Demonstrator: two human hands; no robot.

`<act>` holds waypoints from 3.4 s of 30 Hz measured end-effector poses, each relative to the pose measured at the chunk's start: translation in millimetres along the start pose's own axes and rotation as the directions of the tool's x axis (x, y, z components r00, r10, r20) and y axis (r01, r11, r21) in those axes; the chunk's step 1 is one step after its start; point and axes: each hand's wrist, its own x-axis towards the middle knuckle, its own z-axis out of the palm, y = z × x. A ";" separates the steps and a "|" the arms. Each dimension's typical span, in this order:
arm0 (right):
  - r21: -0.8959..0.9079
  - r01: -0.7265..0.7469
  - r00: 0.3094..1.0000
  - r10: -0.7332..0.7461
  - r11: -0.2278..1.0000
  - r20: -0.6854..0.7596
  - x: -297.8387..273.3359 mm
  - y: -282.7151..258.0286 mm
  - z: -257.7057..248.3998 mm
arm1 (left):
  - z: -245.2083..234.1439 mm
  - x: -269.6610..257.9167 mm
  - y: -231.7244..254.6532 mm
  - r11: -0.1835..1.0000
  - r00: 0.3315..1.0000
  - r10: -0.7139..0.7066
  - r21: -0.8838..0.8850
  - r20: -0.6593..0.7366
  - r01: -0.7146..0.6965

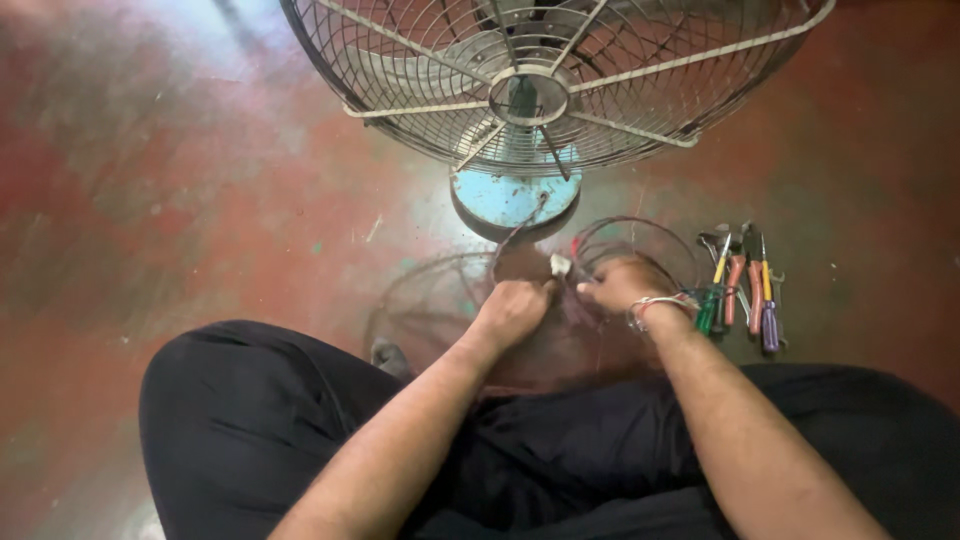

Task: The person assembles a standing fan by attaching the front wire cage to the fan head, aligning it with the blades, and securing it. They then handle the power cord and plug, positioning the fan upright on the floor.

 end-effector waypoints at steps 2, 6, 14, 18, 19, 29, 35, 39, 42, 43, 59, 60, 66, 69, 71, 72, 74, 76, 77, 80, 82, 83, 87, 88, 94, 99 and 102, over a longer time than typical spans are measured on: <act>0.051 -0.033 0.997 0.036 0.998 -0.063 9.6 8.9 2.0 | -27.9 15.6 8.3 0.998 0.998 -0.067 -0.014 0.007 0.067; -0.004 -0.086 0.873 0.074 0.996 -0.482 10.7 16.4 -4.0 | -71.5 51.1 20.9 0.980 0.986 -0.142 -0.153 -0.087 0.127; 0.039 0.071 0.890 -0.045 0.997 -0.454 -25.9 15.7 -61.3 | -117.9 127.0 40.8 0.991 0.940 -0.125 -0.089 -0.318 0.102; 0.432 0.058 0.920 0.120 0.900 -0.373 -15.2 61.7 -79.1 | -142.7 140.1 65.0 0.963 0.884 -0.184 -0.257 -0.430 0.075; 0.710 0.133 0.917 0.185 0.691 -0.352 -14.9 76.4 -78.2 | -149.2 140.1 74.2 0.936 0.872 -0.234 -0.343 -0.431 0.082; 0.633 0.259 0.966 0.185 -0.730 -0.182 -44.9 104.3 -180.3 | -163.3 171.6 161.4 0.511 0.968 -0.241 -0.838 0.074 0.191; 0.683 0.296 0.954 0.241 -0.668 -0.178 -61.7 70.6 -249.7 | -190.4 186.6 164.6 0.293 0.947 -0.299 -0.934 0.114 0.205; 0.910 0.205 0.978 0.104 -0.360 -0.179 -56.9 59.7 -277.2 | -254.5 181.1 136.0 0.662 0.894 -0.401 -0.738 -0.200 0.132; 0.930 0.252 0.848 0.403 0.267 -0.345 -61.2 27.3 -279.6 | -316.3 187.7 114.5 0.746 0.831 -0.414 -0.661 -0.371 0.077; 0.801 0.189 0.701 0.493 0.568 -0.515 -68.6 14.5 -278.0 | -337.5 190.1 107.8 0.758 0.834 -0.410 -0.647 -0.370 0.085; -0.571 0.465 -0.233 -0.529 0.677 -0.816 -131.2 -98.4 -320.3 | -508.9 214.1 48.5 0.726 0.882 -0.407 -0.670 -0.238 0.155; -0.440 0.533 -0.154 -0.428 0.723 -0.891 -124.7 -97.8 -321.5 | -510.8 216.8 44.4 0.665 0.891 -0.412 -0.731 -0.191 0.152; 0.013 0.729 0.065 -0.050 0.685 -0.997 -81.3 -72.9 -363.2 | -523.3 214.7 4.3 0.907 0.872 -0.269 -0.412 -0.408 0.087; -0.018 0.558 0.099 -0.089 0.830 -0.991 -74.1 -70.8 -378.6 | -539.7 192.4 -34.8 0.868 0.878 -0.346 -0.467 -0.330 0.166; 0.209 0.533 0.360 0.003 0.820 -0.933 -68.8 -78.9 -381.5 | -547.3 168.0 -64.2 0.787 0.868 -0.428 -0.576 -0.251 0.221; 0.243 0.533 0.421 -0.004 0.811 -0.907 -67.5 -82.6 -384.0 | -550.6 157.1 -77.1 0.812 0.856 -0.423 -0.543 -0.297 0.213; 0.318 0.523 0.539 -0.018 0.791 -0.842 -64.7 -87.6 -388.0 | -552.8 141.9 -94.6 0.860 0.830 -0.405 -0.468 -0.383 0.204; 0.416 0.464 0.646 0.023 0.782 -0.763 -64.0 -84.1 -392.5 | -541.3 130.1 -101.5 0.839 0.848 -0.387 -0.520 -0.363 0.160; 0.462 0.431 0.693 0.044 0.775 -0.720 -62.8 -81.2 -395.3 | -535.3 125.2 -102.7 0.828 0.856 -0.375 -0.544 -0.356 0.137; 0.300 0.536 0.584 -0.090 0.789 -0.807 -61.9 -59.7 -402.5 | -525.2 121.1 -102.4 0.891 0.856 -0.302 -0.444 -0.419 0.097; -0.005 0.430 0.375 -0.184 0.903 -0.909 -62.6 -39.6 -399.0 | -522.6 123.2 -98.3 0.872 0.849 -0.314 -0.482 -0.424 0.082; -0.156 0.347 0.266 -0.257 0.925 -0.929 -61.1 -33.8 -398.4 | -524.0 124.4 -95.6 0.865 0.843 -0.321 -0.497 -0.432 0.074; -0.293 0.128 0.185 -0.313 0.948 -0.932 -60.1 -12.4 -387.1 | -528.5 137.8 -72.4 0.914 0.794 -0.244 -0.406 -0.558 -0.005; -0.214 0.173 0.244 -0.252 0.961 -0.936 -63.7 -4.5 -383.7 | -527.4 137.9 -66.9 0.935 0.766 -0.193 -0.352 -0.614 -0.047; -0.113 0.230 0.189 -0.158 0.967 -0.969 -79.0 18.4 -358.4 | -517.9 148.4 -61.9 0.954 0.726 -0.122 -0.282 -0.676 -0.103; -0.071 0.336 0.262 -0.166 0.939 -0.951 -57.9 -15.4 -379.9 | -514.3 181.6 -117.7 0.952 0.663 -0.263 -0.302 -0.701 0.057; -0.143 0.440 0.262 -0.279 0.886 -0.924 -39.9 -39.4 -395.5 | -507.8 169.3 -183.7 0.938 0.566 -0.347 -0.275 -0.748 0.212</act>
